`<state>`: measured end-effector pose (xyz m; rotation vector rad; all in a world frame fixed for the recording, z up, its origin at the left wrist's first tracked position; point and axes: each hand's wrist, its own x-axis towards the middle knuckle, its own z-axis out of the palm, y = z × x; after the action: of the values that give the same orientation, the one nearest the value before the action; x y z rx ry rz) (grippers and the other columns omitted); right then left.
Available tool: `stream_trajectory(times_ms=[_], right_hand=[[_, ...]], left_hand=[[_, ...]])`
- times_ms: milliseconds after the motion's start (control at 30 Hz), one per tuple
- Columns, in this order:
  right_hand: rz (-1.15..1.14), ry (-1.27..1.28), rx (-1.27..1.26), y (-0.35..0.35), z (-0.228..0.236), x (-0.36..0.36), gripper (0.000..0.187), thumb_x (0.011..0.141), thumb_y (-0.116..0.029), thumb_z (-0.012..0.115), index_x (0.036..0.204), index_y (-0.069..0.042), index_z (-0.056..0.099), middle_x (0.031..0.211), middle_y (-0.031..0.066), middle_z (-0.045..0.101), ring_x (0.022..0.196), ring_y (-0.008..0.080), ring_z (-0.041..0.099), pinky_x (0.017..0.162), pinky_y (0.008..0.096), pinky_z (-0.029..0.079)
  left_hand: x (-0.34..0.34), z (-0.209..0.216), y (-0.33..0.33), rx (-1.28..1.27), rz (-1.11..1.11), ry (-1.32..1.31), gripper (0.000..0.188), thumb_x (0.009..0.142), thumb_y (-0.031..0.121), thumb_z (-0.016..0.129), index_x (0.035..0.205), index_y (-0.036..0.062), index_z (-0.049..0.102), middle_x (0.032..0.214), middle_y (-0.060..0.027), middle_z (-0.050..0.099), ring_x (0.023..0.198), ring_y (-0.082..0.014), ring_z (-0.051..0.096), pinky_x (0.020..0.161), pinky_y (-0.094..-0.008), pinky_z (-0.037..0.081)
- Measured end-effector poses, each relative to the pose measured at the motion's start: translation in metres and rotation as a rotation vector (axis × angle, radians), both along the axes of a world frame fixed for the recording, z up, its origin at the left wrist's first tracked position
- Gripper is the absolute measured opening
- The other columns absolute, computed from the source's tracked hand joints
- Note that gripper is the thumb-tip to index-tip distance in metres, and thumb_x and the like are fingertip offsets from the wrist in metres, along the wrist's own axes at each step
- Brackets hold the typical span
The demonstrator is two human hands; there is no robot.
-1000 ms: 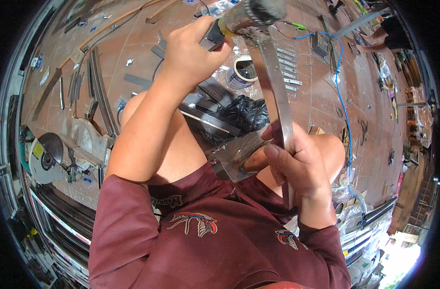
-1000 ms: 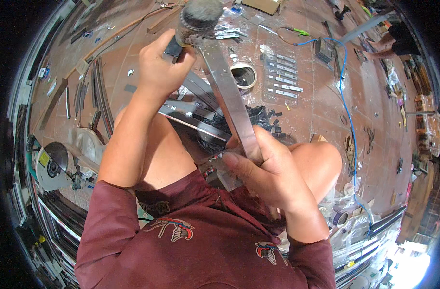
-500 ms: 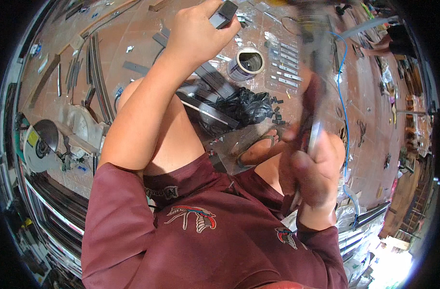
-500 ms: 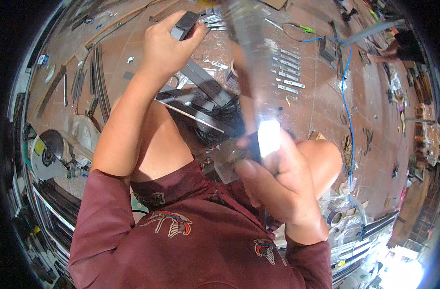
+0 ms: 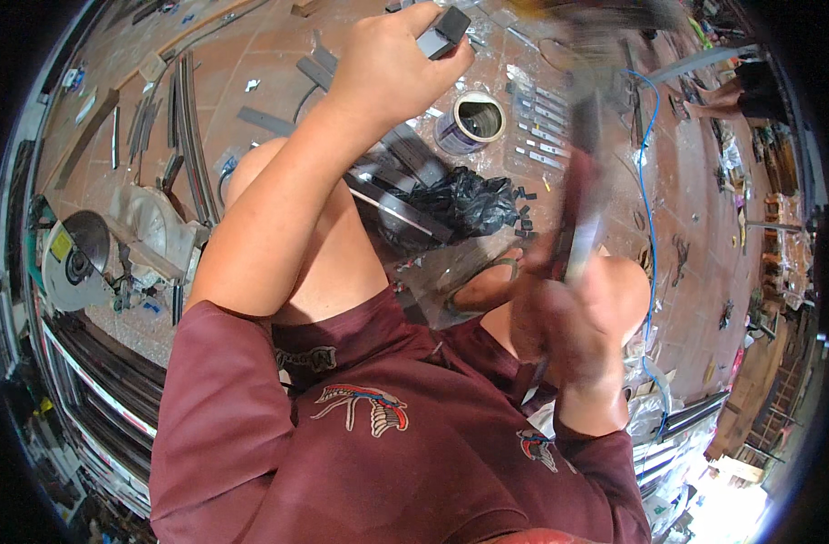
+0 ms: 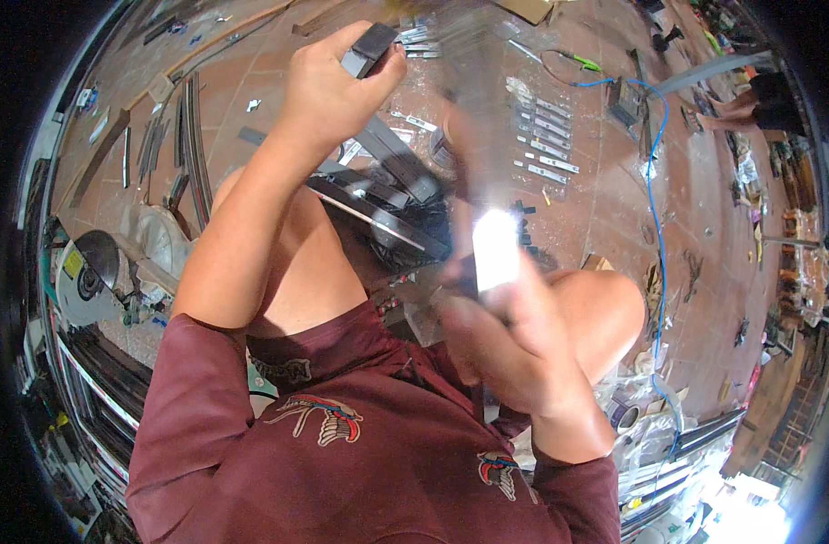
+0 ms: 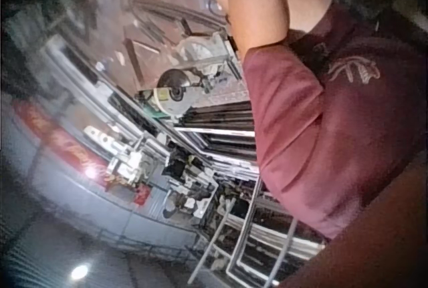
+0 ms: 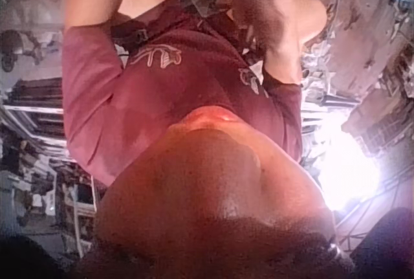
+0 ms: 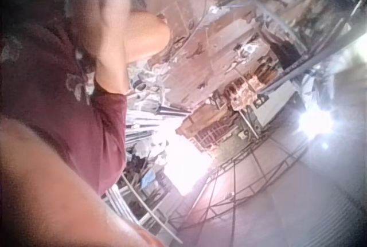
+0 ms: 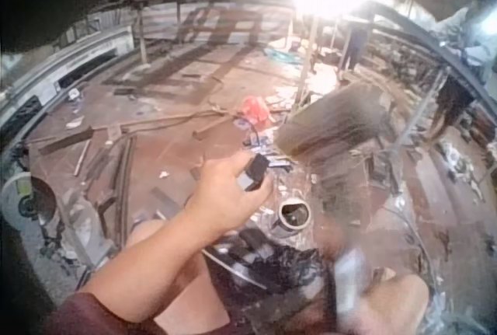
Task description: The person sits on the floor and repeatedly hammers small rectangular metal pieces to flatten or shape them. They handle the pieces one at a time, striking them with a hammer and occasionally inspecting the results.
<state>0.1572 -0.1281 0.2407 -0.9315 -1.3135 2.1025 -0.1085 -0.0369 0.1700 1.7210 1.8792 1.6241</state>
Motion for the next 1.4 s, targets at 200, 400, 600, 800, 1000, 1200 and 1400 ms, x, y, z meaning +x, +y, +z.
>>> stream_trajectory(times_ms=[200,400,600,800,1000,1200,1400], right_hand=[[0.051,-0.050,0.096,0.002,0.008,-0.006,0.021,0.102,-0.006,0.056,0.122,-0.003,0.050,0.076,-0.0001,0.055,0.055,0.0064,0.049,0.047,0.0214,0.037],[0.162,-0.302,0.145,0.013,0.016,-0.015,0.022,0.103,-0.014,0.057,0.122,-0.005,0.050,0.076,-0.0009,0.054,0.052,0.0066,0.045,0.046,0.0219,0.036],[-0.030,-0.090,0.030,0.005,-0.012,0.006,0.022,0.105,-0.018,0.055,0.124,-0.008,0.050,0.074,-0.0020,0.053,0.053,0.0053,0.047,0.046,0.0213,0.035],[-0.061,-0.254,0.054,0.008,-0.052,0.019,0.026,0.103,-0.020,0.061,0.123,-0.006,0.053,0.078,-0.0030,0.054,0.058,0.0039,0.046,0.048,0.0213,0.036],[-0.003,-0.471,-0.127,0.001,-0.136,0.038,0.025,0.105,-0.022,0.056,0.121,-0.004,0.057,0.078,-0.0039,0.056,0.059,0.0025,0.049,0.050,0.0197,0.040],[-0.102,-0.432,-0.069,-0.030,-0.228,0.059,0.037,0.098,-0.011,0.057,0.133,-0.001,0.052,0.096,0.0043,0.062,0.079,0.0108,0.056,0.067,0.0256,0.046],[0.275,-0.847,0.052,-0.047,-0.267,0.045,0.060,0.090,-0.019,0.056,0.146,-0.003,0.042,0.098,0.0206,0.069,0.088,0.0340,0.068,0.078,0.0434,0.053]], left_hand=[[-0.006,-0.007,0.001,0.007,0.064,0.128,0.025,0.080,0.027,0.077,0.095,0.0058,0.073,0.080,-0.0152,0.071,0.071,-0.0283,0.071,0.069,-0.0377,0.055],[-0.006,-0.017,0.006,0.107,0.120,0.227,0.023,0.082,0.025,0.075,0.091,0.0034,0.072,0.076,-0.0125,0.070,0.068,-0.0180,0.066,0.068,-0.0338,0.053],[-0.009,-0.004,0.002,-0.095,0.097,-0.162,0.019,0.089,0.022,0.073,0.088,0.0031,0.070,0.064,-0.0009,0.061,0.060,-0.0094,0.057,0.057,-0.0269,0.044],[-0.020,0.002,0.003,-0.104,-0.268,-0.529,0.020,0.093,0.021,0.069,0.092,0.0019,0.066,0.069,-0.0055,0.063,0.059,-0.0151,0.060,0.056,-0.0298,0.049],[-0.026,0.011,-0.005,-0.124,-0.440,-0.867,0.027,0.093,0.026,0.068,0.107,0.0042,0.061,0.075,-0.0107,0.063,0.059,-0.0199,0.063,0.058,-0.0342,0.054],[-0.036,0.015,-0.008,-0.161,-0.573,-0.934,0.033,0.097,0.036,0.061,0.109,0.0052,0.060,0.077,-0.0106,0.062,0.060,-0.0200,0.064,0.059,-0.0368,0.056],[-0.036,0.011,-0.003,-0.157,-0.612,-0.936,0.041,0.099,0.045,0.055,0.107,0.0048,0.060,0.078,-0.0100,0.062,0.063,-0.0206,0.063,0.060,-0.0372,0.055]])
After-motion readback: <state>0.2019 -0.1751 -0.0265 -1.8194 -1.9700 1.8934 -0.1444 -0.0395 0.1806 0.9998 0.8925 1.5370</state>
